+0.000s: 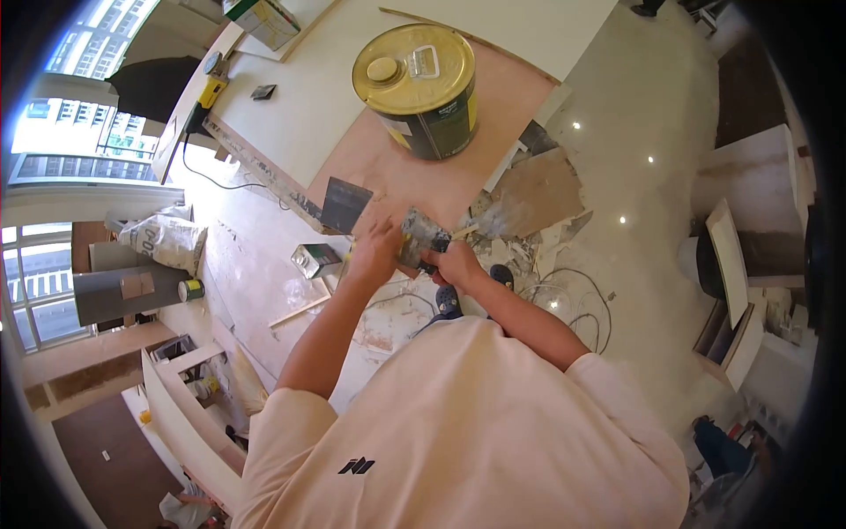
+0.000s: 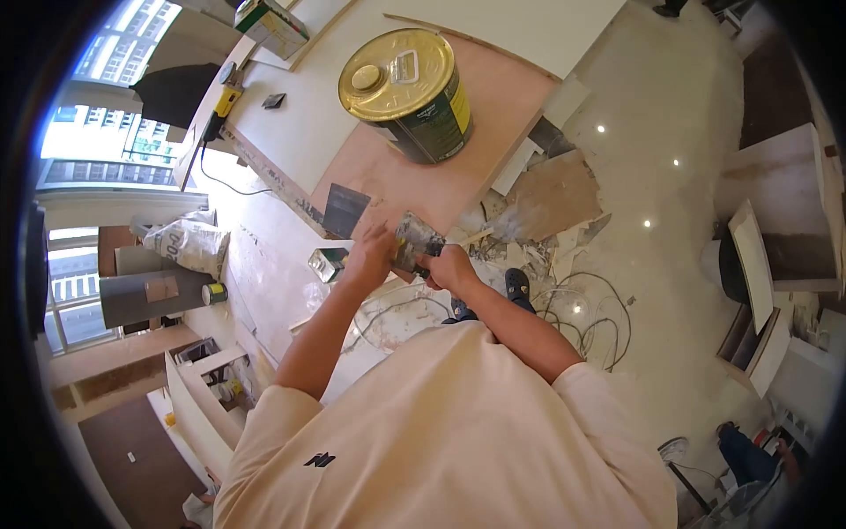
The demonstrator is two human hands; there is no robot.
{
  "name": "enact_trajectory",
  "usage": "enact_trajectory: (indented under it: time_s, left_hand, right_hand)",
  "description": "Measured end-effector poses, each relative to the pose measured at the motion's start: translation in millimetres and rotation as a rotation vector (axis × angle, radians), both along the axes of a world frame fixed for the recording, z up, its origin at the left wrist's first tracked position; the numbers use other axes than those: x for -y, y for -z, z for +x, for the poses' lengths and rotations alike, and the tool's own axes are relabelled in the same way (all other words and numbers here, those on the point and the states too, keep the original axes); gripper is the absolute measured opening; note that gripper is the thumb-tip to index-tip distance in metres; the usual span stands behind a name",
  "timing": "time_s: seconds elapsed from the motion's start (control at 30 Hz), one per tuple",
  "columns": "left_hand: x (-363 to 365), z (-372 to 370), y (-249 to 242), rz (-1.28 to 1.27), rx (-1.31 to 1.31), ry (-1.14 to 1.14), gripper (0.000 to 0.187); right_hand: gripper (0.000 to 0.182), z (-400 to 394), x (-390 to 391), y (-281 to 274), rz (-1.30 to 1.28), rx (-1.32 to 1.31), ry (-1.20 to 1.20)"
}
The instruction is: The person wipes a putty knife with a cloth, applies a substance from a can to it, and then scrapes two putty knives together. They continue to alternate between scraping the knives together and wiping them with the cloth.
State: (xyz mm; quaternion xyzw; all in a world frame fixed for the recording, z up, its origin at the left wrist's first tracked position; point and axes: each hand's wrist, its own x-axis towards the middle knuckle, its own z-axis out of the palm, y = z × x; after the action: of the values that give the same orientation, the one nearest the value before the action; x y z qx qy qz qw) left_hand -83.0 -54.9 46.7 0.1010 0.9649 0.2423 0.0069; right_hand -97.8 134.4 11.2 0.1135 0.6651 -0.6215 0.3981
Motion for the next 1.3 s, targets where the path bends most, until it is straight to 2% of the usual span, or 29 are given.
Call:
enact_trajectory:
  time_s: [0.1, 0.2, 0.3, 0.43, 0.53, 0.57, 0.67, 0.77, 0.9, 1.0, 1.03, 1.07, 1.17, 1.3]
  left_hand:
    - [-0.4, 13.9, -12.4, -0.006, 0.079, 0.019, 0.013]
    - [-17.6, -26.5, -6.7, -0.055, -0.038, -0.02, 0.013]
    - [-7.3, -15.0, -2.5, -0.063, -0.102, 0.04, 0.01]
    - [-1.8, 12.1, -9.4, -0.001, 0.045, -0.007, 0.01]
    - [-19.8, -25.1, -11.0, -0.067, 0.037, -0.076, 0.01]
    - [-16.9, -32.1, -4.7, -0.053, -0.041, -0.013, 0.008]
    - [-9.2, -9.0, -10.8, -0.038, -0.029, 0.017, 0.001]
    - [13.9, 30.7, -17.1, -0.079, 0.068, 0.092, 0.002]
    - [42.2, 44.3, -21.5, 0.106, -0.051, -0.122, 0.006]
    - [12.4, 39.1, -36.0, 0.203, -0.102, -0.235, 0.004]
    - [6.4, 38.9, -30.1, 0.188, -0.16, -0.128, 0.003]
    - [3.1, 39.0, -18.2, 0.15, -0.128, -0.151, 0.003]
    - [-5.1, 37.5, 7.7, 0.067, -0.052, -0.257, 0.004]
    - [4.5, 16.9, 7.5, 0.089, -0.141, -0.269, 0.005]
  right_hand:
    - [0.036, -2.9, -2.1, -5.9, 0.065, -0.038, -0.064]
    - [0.031, -1.7, -0.7, 8.2, -0.016, 0.067, -0.027]
    - [0.03, 2.0, -2.0, -1.6, 0.035, 0.004, -0.025]
    - [0.03, 4.9, 1.4, -10.5, 0.068, -0.041, 0.028]
    - [0.032, 5.2, 3.4, 22.7, 0.019, -0.015, -0.014]
    - [0.033, 5.2, 3.7, 26.7, 0.04, -0.022, -0.023]
    - [0.032, 8.3, 1.2, -9.1, 0.029, -0.032, 0.06]
    - [0.041, 11.0, 3.5, -4.6, 0.11, -0.122, 0.049]
    - [0.041, 14.5, 5.8, 10.2, 0.081, -0.136, 0.083]
    - [0.041, 19.3, 8.7, 10.1, 0.085, -0.175, 0.125]
    - [0.041, 24.1, 13.2, 13.0, 0.057, -0.175, 0.178]
    - [0.042, 25.7, 16.2, 16.5, 0.029, -0.173, 0.23]
    - [0.044, 24.5, 15.7, 5.2, 0.074, -0.189, 0.182]
    - [0.046, 21.5, 12.7, 2.6, 0.18, -0.238, 0.068]
